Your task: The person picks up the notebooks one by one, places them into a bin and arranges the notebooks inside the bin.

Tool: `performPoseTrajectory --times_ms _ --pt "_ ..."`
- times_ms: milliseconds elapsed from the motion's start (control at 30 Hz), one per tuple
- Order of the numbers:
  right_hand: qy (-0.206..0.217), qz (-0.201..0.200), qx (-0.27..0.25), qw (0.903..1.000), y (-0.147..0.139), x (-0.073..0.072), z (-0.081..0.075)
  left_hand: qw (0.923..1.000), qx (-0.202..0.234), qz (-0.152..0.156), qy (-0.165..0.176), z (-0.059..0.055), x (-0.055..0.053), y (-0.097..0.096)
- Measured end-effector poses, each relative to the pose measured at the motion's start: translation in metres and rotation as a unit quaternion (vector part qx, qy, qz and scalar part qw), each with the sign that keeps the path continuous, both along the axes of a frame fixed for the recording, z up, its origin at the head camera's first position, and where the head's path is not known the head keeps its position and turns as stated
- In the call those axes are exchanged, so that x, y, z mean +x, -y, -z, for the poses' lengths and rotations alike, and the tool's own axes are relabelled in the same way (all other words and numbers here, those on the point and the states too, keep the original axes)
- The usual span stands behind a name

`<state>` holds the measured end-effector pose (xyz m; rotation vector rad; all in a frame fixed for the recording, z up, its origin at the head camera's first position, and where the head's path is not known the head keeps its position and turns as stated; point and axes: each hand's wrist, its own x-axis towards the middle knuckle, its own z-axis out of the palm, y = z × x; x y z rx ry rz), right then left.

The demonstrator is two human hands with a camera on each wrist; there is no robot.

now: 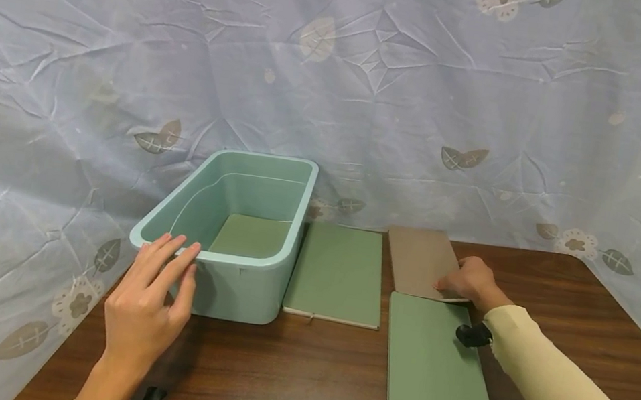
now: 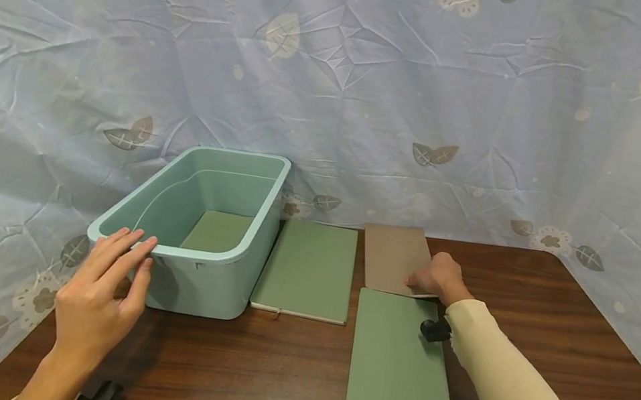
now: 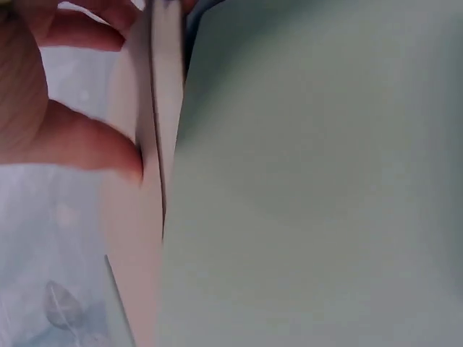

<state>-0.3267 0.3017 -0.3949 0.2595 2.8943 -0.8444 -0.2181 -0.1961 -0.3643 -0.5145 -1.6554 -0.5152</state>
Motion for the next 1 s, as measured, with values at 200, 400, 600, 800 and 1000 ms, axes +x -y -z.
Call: performPoseTrajectory --times_ms 200,400,600,800,1000 --pt "0.027 0.079 -0.179 0.9803 -0.009 0.002 0.001 1.0 0.0 -0.002 -0.002 0.0 0.0 0.0" --pt "0.057 0.085 -0.337 0.9357 -0.017 0.001 0.001 1.0 0.004 -0.003 -0.006 0.0 0.0 -0.001" --pt "0.069 0.07 -0.393 0.9143 -0.021 -0.001 0.0 1.0 0.001 -0.006 -0.002 0.0 -0.001 -0.001" --pt "0.079 0.066 -0.477 0.8731 -0.024 0.001 -0.001 1.0 0.0 -0.004 -0.002 0.0 -0.001 -0.001" --pt "0.084 0.065 -0.52 0.8475 -0.023 0.003 -0.002 0.9999 -0.005 -0.008 0.007 0.001 0.0 0.001"
